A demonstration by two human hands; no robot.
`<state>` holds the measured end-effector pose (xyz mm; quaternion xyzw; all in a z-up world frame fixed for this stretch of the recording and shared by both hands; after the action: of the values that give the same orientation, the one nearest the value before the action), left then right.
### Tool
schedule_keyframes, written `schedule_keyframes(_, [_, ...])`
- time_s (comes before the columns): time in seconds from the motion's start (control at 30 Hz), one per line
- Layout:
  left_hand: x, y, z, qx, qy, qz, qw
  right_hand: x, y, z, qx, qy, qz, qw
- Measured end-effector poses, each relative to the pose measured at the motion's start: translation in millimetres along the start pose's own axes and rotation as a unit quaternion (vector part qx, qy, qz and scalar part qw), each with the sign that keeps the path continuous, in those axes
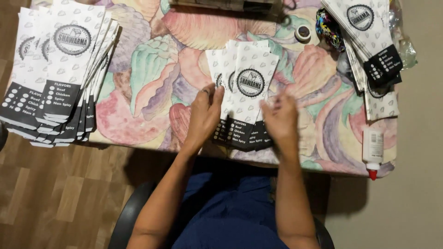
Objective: Assembling paper bags by laying them out in a row, applying glue to the bottom edges, and folding them.
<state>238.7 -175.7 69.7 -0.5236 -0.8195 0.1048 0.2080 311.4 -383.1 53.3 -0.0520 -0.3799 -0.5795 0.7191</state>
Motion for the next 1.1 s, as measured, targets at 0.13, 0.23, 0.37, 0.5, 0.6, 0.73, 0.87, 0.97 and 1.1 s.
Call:
schedule_keyframes(0.13, [-5,-8,-6,0.042,0.005,0.041,0.998,-22,-3,15,-0.114,-0.096,0.089,0.985])
schedule_keyframes(0.23, [-7,-18,-3,0.066,0.001,0.073,0.995,-28,-2,-7,-0.145,-0.029,0.077,0.986])
schedule_keyframes(0.37, [0,-32,-13,0.067,-0.017,0.077,0.995,-13,5,25,-0.107,-0.124,0.087,0.983])
schedule_keyframes(0.5, [-2,-41,-21,0.081,-0.086,0.102,0.988,-31,3,16,-0.145,-0.081,0.134,0.977])
schedule_keyframes(0.6, [-6,-40,-3,0.082,-0.123,0.111,0.983,-42,2,-15,-0.18,-0.082,0.155,0.968])
schedule_keyframes(0.73, [-5,-43,4,0.062,-0.148,0.108,0.981,-39,9,0,-0.136,-0.101,0.185,0.968])
schedule_keyframes(0.87, [-4,-39,12,0.058,-0.138,0.114,0.982,-32,13,46,-0.146,-0.066,0.207,0.965])
schedule_keyframes(0.97, [-8,-34,19,0.051,-0.131,0.111,0.984,-28,16,69,-0.104,-0.016,0.203,0.974])
schedule_keyframes(1.1, [-16,-18,42,0.083,-0.247,0.102,0.96,-5,20,104,-0.053,-0.031,0.153,0.986])
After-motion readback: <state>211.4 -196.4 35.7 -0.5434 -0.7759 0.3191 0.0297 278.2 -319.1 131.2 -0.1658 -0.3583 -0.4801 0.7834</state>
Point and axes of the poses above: each hand's wrist, its own y-axis towards the middle knuckle, its own x-axis out of the back of the hand, z = x × y, the point moved 5 cm from there along y, towards the middle knuckle, and after that the axes turned 15 degrees about x, right-handed, at the moved point
